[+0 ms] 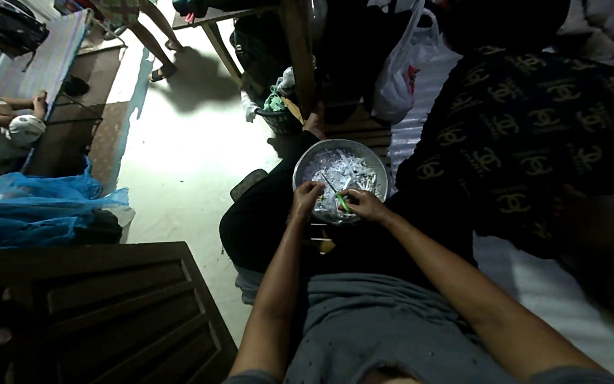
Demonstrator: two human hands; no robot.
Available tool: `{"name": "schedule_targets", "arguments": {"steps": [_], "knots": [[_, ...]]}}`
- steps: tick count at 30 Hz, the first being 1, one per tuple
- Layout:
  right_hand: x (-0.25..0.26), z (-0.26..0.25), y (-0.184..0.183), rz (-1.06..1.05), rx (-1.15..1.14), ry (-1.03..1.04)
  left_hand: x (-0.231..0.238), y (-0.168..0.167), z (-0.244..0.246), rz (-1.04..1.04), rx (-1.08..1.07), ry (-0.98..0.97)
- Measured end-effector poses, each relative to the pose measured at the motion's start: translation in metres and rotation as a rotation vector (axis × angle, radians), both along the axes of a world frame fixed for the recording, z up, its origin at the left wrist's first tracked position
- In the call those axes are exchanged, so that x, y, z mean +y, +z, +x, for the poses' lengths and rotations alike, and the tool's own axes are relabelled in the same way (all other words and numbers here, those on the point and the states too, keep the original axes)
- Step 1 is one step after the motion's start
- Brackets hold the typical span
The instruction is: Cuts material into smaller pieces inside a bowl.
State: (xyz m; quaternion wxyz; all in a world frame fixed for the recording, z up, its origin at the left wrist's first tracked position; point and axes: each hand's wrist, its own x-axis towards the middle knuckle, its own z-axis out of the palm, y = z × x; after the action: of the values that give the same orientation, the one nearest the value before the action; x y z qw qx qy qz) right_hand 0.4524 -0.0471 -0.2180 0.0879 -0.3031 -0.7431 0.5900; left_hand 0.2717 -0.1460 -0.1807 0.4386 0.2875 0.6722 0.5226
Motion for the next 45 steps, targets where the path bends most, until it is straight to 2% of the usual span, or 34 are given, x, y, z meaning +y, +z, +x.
{"name": "schedule_targets", "arguments": {"steps": [11, 21, 27, 38, 45], "knots": [[0.0003, 0.0009, 0.0016, 0.050, -0.036, 0.058, 0.0004, 0.0002, -0.0013, -0.025, 0.025, -0.008], [-0.0010, 0.0007, 0.0027, 0.010, -0.023, -0.001, 0.0006, -0.0035, -0.0020, 0.003, -0.001, 0.013], [0.0001, 0.0003, 0.0073, 0.027, -0.055, 0.072, -0.0007, -0.0007, -0.0014, -0.007, 0.008, 0.017], [-0.0014, 0.0007, 0.0054, 0.014, -0.042, -0.010, 0.0005, 0.0009, -0.0014, -0.016, 0.026, 0.014], [-0.0004, 0.0009, 0.0028, 0.044, -0.054, 0.059, -0.0007, -0.0009, -0.0020, -0.018, 0.017, 0.007]]}}
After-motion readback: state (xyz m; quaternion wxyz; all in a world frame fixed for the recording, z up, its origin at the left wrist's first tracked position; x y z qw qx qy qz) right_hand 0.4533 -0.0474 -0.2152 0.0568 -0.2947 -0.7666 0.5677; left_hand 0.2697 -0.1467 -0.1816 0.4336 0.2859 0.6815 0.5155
